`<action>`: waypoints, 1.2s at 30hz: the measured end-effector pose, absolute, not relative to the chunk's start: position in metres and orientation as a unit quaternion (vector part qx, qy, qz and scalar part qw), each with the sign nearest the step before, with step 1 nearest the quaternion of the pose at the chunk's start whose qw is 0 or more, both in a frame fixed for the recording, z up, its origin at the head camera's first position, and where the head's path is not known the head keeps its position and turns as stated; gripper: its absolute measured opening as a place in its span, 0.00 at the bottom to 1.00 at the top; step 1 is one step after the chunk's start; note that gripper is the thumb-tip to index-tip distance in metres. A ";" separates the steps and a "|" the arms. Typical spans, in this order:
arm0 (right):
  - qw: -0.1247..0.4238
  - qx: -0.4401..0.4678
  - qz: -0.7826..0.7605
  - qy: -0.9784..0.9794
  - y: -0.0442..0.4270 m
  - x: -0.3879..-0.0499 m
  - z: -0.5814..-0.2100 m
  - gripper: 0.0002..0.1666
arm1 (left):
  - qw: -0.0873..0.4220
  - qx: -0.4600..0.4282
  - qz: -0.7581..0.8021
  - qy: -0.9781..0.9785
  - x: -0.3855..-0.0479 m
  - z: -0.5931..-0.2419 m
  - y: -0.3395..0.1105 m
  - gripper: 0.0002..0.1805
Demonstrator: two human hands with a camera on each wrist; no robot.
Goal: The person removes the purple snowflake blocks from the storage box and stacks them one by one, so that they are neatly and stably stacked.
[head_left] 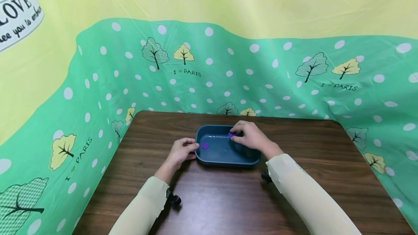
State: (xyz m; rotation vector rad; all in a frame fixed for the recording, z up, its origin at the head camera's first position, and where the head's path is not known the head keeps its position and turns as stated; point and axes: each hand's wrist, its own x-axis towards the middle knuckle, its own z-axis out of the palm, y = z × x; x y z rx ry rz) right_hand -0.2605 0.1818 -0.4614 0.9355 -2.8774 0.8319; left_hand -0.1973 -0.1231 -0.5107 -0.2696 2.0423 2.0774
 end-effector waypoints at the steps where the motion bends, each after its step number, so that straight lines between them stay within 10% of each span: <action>1: 0.006 0.297 0.268 -0.916 0.185 -0.260 -0.461 0.13 | 0.109 -0.092 0.706 0.693 -0.197 -0.511 -0.123 0.19; 36: 0.111 0.215 0.288 -0.926 0.292 -0.239 -0.483 0.10 | 0.105 -0.096 0.712 0.688 -0.198 -0.513 -0.123 0.19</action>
